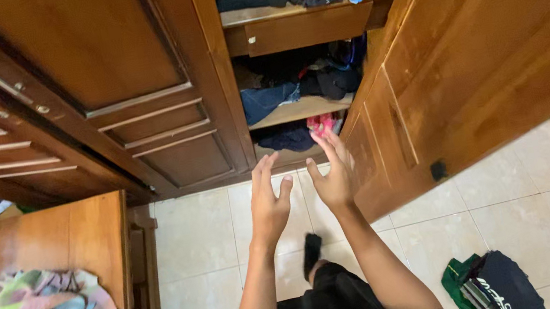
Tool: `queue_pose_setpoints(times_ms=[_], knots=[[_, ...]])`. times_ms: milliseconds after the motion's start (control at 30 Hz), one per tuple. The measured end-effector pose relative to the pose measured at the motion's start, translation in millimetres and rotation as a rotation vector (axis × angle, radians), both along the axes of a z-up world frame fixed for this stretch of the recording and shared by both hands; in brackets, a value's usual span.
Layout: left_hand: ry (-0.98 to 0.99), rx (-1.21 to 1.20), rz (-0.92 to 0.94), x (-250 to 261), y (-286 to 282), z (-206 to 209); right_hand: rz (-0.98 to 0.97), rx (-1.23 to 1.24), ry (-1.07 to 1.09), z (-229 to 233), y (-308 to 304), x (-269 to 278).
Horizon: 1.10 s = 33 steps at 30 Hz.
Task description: The person removes several items of clothing and a blue sleeping bag from a wooden closet and places them in a pile on the floor.
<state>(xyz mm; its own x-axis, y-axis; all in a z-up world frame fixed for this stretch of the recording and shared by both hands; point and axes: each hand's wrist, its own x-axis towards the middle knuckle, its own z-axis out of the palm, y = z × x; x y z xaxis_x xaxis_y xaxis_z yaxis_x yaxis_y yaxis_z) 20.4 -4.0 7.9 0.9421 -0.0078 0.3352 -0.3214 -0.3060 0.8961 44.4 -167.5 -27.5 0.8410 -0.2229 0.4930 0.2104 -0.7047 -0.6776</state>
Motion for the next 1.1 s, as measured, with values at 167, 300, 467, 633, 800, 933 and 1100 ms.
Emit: queue_pose_setpoints(times_ms=[167,300,467,633,800,933,1100], knots=[[-0.064,0.021,-0.025,82.1,-15.4,16.1,0.033,0.069,-0.107,11.2,-13.6,87.8],[-0.118,0.027,-0.025,147.2,-28.6,37.1,0.039,0.062,-0.101,33.4,-22.1,165.4],[-0.142,0.056,0.019,226.0,-42.3,50.1,0.151,-0.102,-0.134,54.6,-26.1,270.1],[-0.109,-0.019,0.067,271.7,-47.3,51.5,0.219,-0.263,-0.133,71.5,-6.3,362.0],[-0.100,-0.008,0.087,302.1,-49.4,56.7,0.142,-0.386,-0.270,94.8,15.3,434.1],[-0.115,0.012,0.100,317.7,-47.6,57.1,0.128,-0.601,-0.260,94.5,24.9,478.5],[-0.087,0.020,0.104,329.6,-38.6,45.7,0.089,-0.643,-0.265,85.9,20.1,516.2]])
